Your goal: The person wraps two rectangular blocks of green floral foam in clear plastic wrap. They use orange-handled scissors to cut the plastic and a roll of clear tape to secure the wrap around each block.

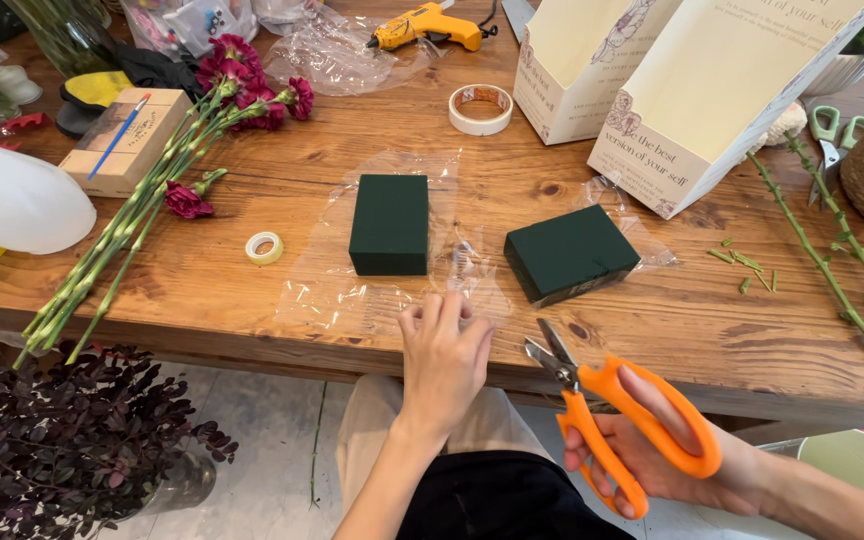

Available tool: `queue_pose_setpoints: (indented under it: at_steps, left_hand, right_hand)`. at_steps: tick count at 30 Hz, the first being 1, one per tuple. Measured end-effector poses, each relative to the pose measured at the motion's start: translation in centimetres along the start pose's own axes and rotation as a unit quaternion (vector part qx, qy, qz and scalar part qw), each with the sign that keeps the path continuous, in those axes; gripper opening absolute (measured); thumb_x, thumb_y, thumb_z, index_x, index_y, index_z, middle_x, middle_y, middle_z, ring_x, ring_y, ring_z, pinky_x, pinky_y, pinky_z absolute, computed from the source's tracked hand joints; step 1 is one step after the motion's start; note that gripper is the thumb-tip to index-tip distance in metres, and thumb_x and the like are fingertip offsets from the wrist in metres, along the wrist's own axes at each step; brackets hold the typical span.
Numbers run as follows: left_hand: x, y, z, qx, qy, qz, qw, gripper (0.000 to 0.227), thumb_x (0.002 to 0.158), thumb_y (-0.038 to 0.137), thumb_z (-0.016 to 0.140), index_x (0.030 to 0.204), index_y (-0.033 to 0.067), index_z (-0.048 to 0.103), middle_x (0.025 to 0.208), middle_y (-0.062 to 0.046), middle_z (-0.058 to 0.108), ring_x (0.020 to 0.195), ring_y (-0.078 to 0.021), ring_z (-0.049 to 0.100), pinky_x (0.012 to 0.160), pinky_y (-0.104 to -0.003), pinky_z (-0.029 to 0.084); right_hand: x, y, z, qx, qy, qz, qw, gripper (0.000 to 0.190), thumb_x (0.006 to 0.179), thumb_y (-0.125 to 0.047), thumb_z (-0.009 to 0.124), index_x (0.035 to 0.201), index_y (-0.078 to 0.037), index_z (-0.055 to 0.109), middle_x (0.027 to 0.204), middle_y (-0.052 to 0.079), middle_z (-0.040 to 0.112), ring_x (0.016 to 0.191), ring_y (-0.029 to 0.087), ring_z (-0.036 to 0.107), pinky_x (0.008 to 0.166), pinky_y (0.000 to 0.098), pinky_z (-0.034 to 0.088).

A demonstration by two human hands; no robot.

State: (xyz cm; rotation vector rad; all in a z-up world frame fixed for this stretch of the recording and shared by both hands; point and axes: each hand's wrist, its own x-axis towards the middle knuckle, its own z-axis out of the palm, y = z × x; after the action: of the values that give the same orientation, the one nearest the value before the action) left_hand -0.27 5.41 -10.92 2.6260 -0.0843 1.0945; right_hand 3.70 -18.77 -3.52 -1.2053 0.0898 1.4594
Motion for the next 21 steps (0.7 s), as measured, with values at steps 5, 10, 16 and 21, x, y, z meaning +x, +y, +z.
queue_pose_setpoints:
  at_steps: [5,10,16,21]
  left_hand:
    - [0.1,-0.2,-0.5,0.079,0.085,0.105,0.988,0.009,0.096,0.005,0.066,0.093,0.0140,0.067,0.085,-0.003,0.054,0.076,-0.0223,0.048,0.082,-0.038,0.034]
    - [-0.1,-0.5,0.0,0.088,0.109,0.113,0.984,0.012,0.097,0.004,0.062,0.095,0.0157,0.067,0.084,-0.002,0.055,0.074,-0.0208,0.049,0.082,-0.038,0.036]
    - [0.0,-0.7,-0.3,0.092,0.104,0.118,0.983,0.014,0.100,0.006,0.060,0.097,0.0167,0.068,0.084,-0.002,0.055,0.075,-0.0206,0.050,0.083,-0.038,0.037]
    - [-0.1,-0.8,-0.2,0.095,0.103,0.114,0.984,0.010,0.099,0.009,0.063,0.096,0.0168,0.067,0.086,-0.001,0.058,0.077,-0.0207,0.052,0.083,-0.038,0.036]
  right_hand:
    - [0.9,-0.9,1.6,-0.017,0.031,0.025,0.999,0.087,0.082,-0.072,0.033,0.104,0.007,0.062,0.095,0.021,0.060,0.069,0.027,0.054,0.056,0.0383,0.047]
    - [1.4,-1.7,2.5,-0.024,0.038,0.003,0.999,0.080,0.086,-0.074,0.036,0.090,0.003,0.055,0.082,0.015,0.049,0.059,0.024,0.047,0.049,0.0365,0.043]
    - [1.8,-1.8,3.5,-0.021,0.105,-0.004,0.994,0.072,0.091,-0.070,0.044,0.084,0.001,0.055,0.072,0.010,0.050,0.047,0.018,0.042,0.038,0.0311,0.037]
    - [1.9,-1.2,3.4,-0.037,0.146,-0.016,0.988,0.066,0.092,-0.062,0.050,0.086,0.004,0.054,0.072,0.013,0.051,0.040,0.020,0.042,0.037,0.0294,0.034]
